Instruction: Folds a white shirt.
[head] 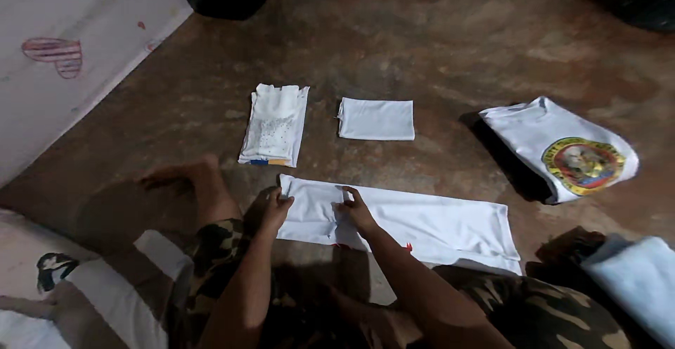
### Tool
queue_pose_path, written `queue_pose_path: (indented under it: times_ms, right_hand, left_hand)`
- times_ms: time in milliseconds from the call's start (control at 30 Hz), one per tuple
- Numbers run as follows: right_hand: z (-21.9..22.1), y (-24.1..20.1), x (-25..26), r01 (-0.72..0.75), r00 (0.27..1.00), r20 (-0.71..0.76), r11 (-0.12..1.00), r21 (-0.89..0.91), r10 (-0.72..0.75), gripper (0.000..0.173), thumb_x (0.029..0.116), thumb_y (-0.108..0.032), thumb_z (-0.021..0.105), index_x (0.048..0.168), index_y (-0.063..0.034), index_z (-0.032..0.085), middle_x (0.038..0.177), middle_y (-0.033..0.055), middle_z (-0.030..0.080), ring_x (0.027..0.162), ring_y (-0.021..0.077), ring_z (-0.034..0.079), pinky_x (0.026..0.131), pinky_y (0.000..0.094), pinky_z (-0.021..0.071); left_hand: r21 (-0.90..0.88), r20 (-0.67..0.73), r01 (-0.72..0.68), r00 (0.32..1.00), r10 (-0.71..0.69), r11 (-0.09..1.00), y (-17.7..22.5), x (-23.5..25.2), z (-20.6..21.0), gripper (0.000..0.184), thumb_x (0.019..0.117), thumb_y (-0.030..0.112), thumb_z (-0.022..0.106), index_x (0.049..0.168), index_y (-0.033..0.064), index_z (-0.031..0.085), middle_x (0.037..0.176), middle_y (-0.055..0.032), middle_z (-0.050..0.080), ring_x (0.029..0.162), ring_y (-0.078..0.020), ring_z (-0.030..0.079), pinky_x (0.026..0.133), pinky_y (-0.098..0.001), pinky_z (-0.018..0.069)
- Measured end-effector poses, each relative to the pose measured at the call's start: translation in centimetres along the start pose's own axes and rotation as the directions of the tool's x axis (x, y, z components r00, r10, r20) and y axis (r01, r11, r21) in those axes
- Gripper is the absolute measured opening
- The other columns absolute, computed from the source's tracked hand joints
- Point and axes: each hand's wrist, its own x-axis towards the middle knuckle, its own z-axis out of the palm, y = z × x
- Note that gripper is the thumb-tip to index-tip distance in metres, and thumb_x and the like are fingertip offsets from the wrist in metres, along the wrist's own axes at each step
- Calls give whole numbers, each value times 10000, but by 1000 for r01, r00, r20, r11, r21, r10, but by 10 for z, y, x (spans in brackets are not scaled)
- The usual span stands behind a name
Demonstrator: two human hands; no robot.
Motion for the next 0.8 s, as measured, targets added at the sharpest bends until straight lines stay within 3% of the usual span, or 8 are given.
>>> queue_pose_path:
  times_ms: [67,167,333,467,567,667,733,800]
  right_hand:
    - [1,5,0,85,996,6,993,-85,-85,545,957,-28,641,1482,-59,497,1081,174,689,876,184,656,820,360,549]
    - [2,8,1,209,977,-3,964,-166,-213,392,960,23,574,1341,-33,649,1270,157,673,973,153,666,865,314,548]
    - [8,3,0,85,993,-34,895,-439,-110,471,961,17,556,1422,-67,601,1369,198,614,1187,281,628,1030,409,498]
    - [-8,-16,-9,95,994,6,866,-491,-105,504,940,-31,632,1440,-62,572,1354,225,594,1141,296,643,975,408,540]
    - [-60,-28,-25,123,988,-12,829,-545,-154,454,955,-74,647,1402,-27,584,1435,243,533,1139,313,657,956,420,566]
    - [-149,-23,-48,41,978,-130,764,-644,-162,446,956,-106,676,1385,-19,591,1478,263,488,1213,370,613,998,476,538]
    - [-211,-17,-72,-125,955,-277,704,-699,-106,482,951,-128,707,1395,4,573,1480,293,483,1290,425,558,1054,543,492]
    - [-260,-9,-99,-371,886,-464,623,-688,15,590,931,-188,749,1438,19,531,1465,347,477,1345,506,484,1085,650,412]
  left_hand:
    - [82,77,-37,997,31,996,1,0,1,642,1013,78,606,1586,64,316,1438,-264,533,1224,-336,607,1013,-461,507]
    - [241,156,-146,982,110,959,4,0,-4,487,1018,-17,511,1488,109,513,1515,-164,507,1300,-294,566,1062,-443,477]
    - [582,160,-154,984,73,799,0,1,-6,508,1027,69,531,1524,167,494,1538,-137,500,1369,-304,526,1131,-480,425]
    - [629,162,-166,984,81,759,-1,3,-4,527,1004,135,594,1520,188,499,1575,-133,448,1447,-311,434,1171,-504,379]
    - [593,138,-152,987,86,791,6,-4,-9,511,1018,149,594,1518,150,493,1553,-156,461,1342,-304,545,1086,-467,480]
    - [524,86,-84,995,45,847,15,-8,-15,550,1036,191,586,1554,107,421,1503,-218,492,1253,-342,607,1058,-491,499]
    - [502,45,-62,998,46,863,18,-11,-20,552,1053,247,575,1556,88,413,1472,-228,523,1275,-346,596,1084,-494,480]
    - [459,17,-67,998,67,886,18,-14,-24,536,1065,268,555,1542,62,423,1462,-230,536,1305,-347,575,1108,-507,452]
